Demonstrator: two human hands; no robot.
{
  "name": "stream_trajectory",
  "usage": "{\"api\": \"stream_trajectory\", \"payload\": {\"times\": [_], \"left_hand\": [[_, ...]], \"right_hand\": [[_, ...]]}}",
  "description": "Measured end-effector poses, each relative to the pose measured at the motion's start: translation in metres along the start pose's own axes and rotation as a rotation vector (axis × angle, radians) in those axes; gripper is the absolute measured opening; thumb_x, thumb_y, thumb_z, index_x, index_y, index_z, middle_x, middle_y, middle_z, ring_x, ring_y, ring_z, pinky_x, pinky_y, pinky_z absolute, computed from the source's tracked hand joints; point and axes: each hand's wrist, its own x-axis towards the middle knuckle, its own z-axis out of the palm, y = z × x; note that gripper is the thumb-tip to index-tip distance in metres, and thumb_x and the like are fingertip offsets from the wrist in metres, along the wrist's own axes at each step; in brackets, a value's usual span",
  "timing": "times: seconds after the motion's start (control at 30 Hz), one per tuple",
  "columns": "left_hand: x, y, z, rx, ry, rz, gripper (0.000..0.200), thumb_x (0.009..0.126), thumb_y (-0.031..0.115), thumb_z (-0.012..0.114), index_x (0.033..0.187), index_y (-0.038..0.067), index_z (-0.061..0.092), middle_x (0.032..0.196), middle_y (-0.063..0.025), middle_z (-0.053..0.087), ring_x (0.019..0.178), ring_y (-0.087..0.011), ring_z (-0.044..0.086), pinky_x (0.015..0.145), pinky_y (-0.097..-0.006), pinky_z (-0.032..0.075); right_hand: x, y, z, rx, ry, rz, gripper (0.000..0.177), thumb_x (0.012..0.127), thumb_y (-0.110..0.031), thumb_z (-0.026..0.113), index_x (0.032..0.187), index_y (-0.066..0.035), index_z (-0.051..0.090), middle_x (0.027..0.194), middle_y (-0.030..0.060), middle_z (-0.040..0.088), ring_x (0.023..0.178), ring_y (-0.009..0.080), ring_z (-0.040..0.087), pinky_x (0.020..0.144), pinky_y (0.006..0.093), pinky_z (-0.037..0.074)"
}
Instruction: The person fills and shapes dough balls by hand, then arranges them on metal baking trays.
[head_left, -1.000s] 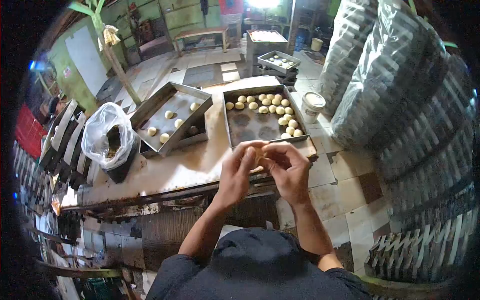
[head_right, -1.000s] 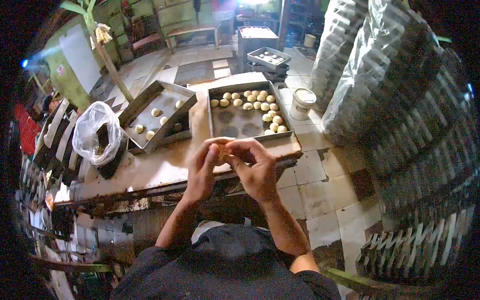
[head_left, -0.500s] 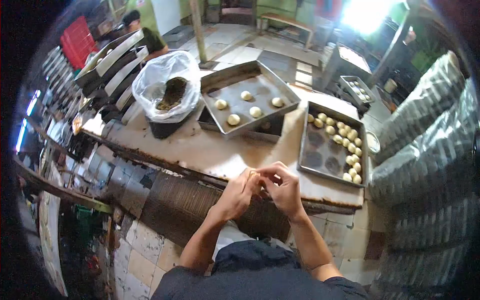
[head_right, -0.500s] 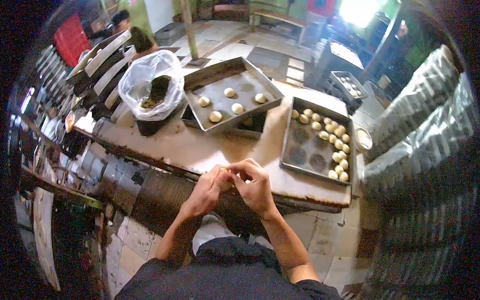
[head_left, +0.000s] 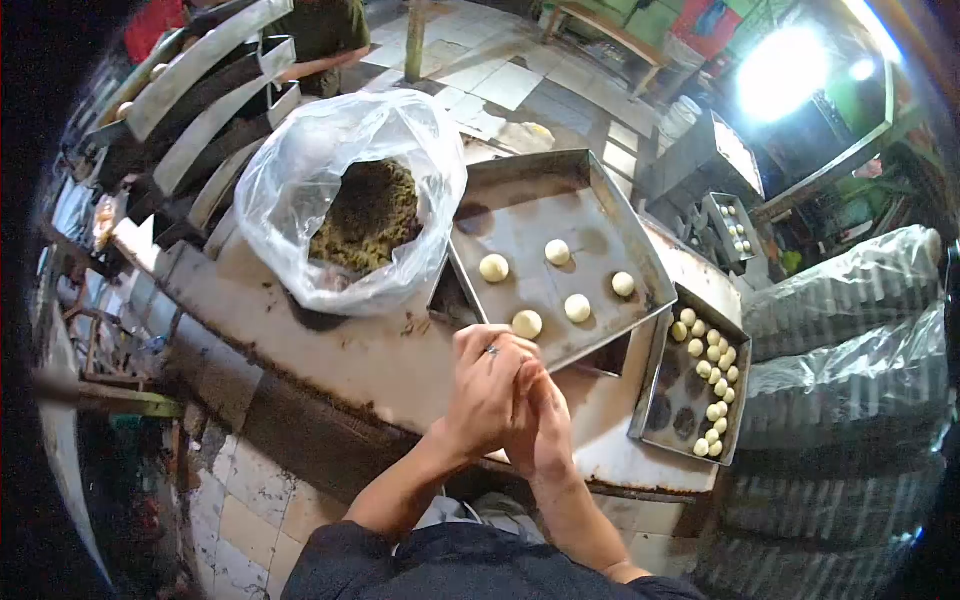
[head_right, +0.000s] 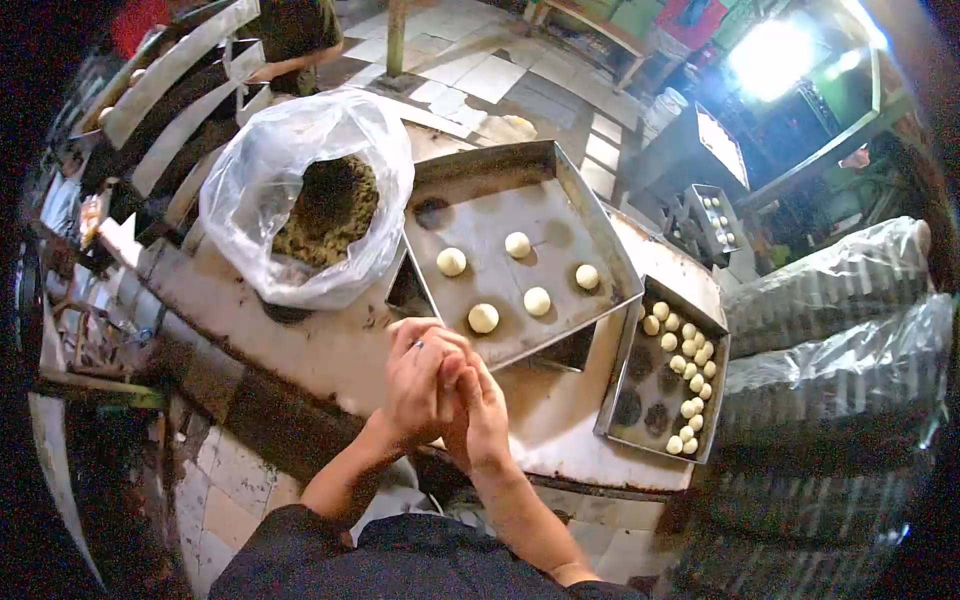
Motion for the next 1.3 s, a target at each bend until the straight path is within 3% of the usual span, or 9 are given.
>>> {"api": "stream_trajectory", "payload": {"times": [0.17, 0.37, 0.47, 0.53, 0.7, 0.93, 1.03, 1.17, 1.3], "left_hand": [[0.034, -0.047, 0.003, -0.687, -0.138, -0.228, 0.073, 0.104, 0.026, 0.061, 0.164, 0.003, 0.025, 0.171, -0.0215, 0.019, 0.158, -0.0329, 0.022, 0.127, -0.0479, 0.018], [0.019, -0.059, -0.051, -0.545, -0.318, -0.365, 0.068, 0.097, 0.033, 0.069, 0.153, 0.007, 0.042, 0.168, -0.0169, 0.024, 0.157, -0.0331, 0.022, 0.126, -0.0489, 0.02], [-0.005, -0.058, -0.053, -0.533, -0.303, -0.476, 0.053, 0.097, 0.028, 0.068, 0.144, 0.008, 0.054, 0.162, -0.0164, 0.037, 0.149, -0.03, 0.035, 0.119, -0.0458, 0.032], [-0.023, -0.059, -0.056, -0.526, -0.325, -0.521, 0.045, 0.099, 0.022, 0.066, 0.14, 0.005, 0.057, 0.153, -0.0167, 0.048, 0.14, -0.0285, 0.046, 0.115, -0.0431, 0.038], [-0.067, -0.035, -0.046, -0.506, -0.223, -0.831, 0.026, 0.105, 0.01, 0.057, 0.128, 0.0, 0.065, 0.118, -0.0067, 0.07, 0.107, -0.0158, 0.065, 0.099, -0.03, 0.049], [-0.078, 0.08, 0.034, -0.34, -0.082, -0.762, 0.027, 0.108, 0.013, 0.052, 0.126, -0.002, 0.065, 0.119, -0.0086, 0.068, 0.105, -0.0159, 0.064, 0.098, -0.0312, 0.049], [-0.095, 0.129, 0.091, -0.392, -0.15, -0.74, 0.025, 0.108, 0.011, 0.054, 0.126, -0.001, 0.066, 0.116, -0.0083, 0.07, 0.102, -0.0158, 0.065, 0.093, -0.0292, 0.05], [-0.098, 0.191, 0.131, -0.312, -0.503, -0.757, 0.025, 0.107, 0.014, 0.058, 0.125, 0.0, 0.069, 0.111, -0.009, 0.074, 0.103, -0.0155, 0.067, 0.093, -0.0287, 0.05], [-0.094, 0.218, 0.147, -0.21, -0.584, -0.738, 0.027, 0.107, 0.016, 0.059, 0.127, -0.001, 0.068, 0.113, -0.0095, 0.074, 0.104, -0.0156, 0.068, 0.096, -0.0291, 0.049]], "right_hand": [[0.059, -0.031, -0.025, -0.308, 0.129, -0.071, 0.036, 0.105, -0.022, 0.066, 0.132, 0.002, 0.063, 0.12, 0.0117, 0.073, 0.108, 0.0211, 0.071, 0.096, 0.0376, 0.059], [0.204, -0.137, -0.04, -1.254, 0.697, -1.394, 0.035, 0.1, -0.002, 0.061, 0.134, 0.003, 0.061, 0.135, 0.0233, 0.064, 0.122, 0.0319, 0.064, 0.102, 0.0403, 0.053], [0.231, -0.14, -0.09, -1.911, 0.431, -0.208, 0.023, 0.093, -0.003, 0.062, 0.113, 0.004, 0.069, 0.135, 0.0306, 0.062, 0.131, 0.0456, 0.056, 0.107, 0.0506, 0.05], [0.199, -0.094, -0.106, -1.99, 0.15, -0.944, 0.022, 0.09, 0.0, 0.064, 0.11, 0.002, 0.071, 0.134, 0.0284, 0.063, 0.131, 0.0473, 0.056, 0.11, 0.0521, 0.047], [0.034, -0.1, -0.081, -1.835, -0.145, -0.92, 0.023, 0.085, 0.001, 0.068, 0.107, -0.001, 0.073, 0.127, 0.0213, 0.068, 0.125, 0.0411, 0.061, 0.11, 0.0501, 0.048], [-0.016, -0.227, -0.314, -1.688, 0.466, -0.823, 0.016, 0.089, -0.005, 0.065, 0.099, -0.001, 0.077, 0.1, 0.0194, 0.076, 0.094, 0.0343, 0.072, 0.085, 0.0435, 0.058], [-0.005, -0.3, -0.39, -1.465, 1.136, -0.119, 0.037, 0.091, -0.029, 0.066, 0.109, 0.002, 0.077, 0.114, 0.029, 0.073, 0.105, 0.0443, 0.072, 0.092, 0.051, 0.057], [0.032, -0.314, -0.469, -1.464, 1.254, -0.155, 0.064, 0.087, -0.05, 0.074, 0.114, 0.008, 0.073, 0.122, 0.0319, 0.069, 0.117, 0.0464, 0.067, 0.1, 0.0525, 0.054], [0.065, -0.297, -0.486, -1.561, 1.303, -0.256, 0.041, 0.094, -0.043, 0.068, 0.108, -0.005, 0.074, 0.117, 0.0245, 0.073, 0.11, 0.0428, 0.071, 0.094, 0.0526, 0.058]]}}
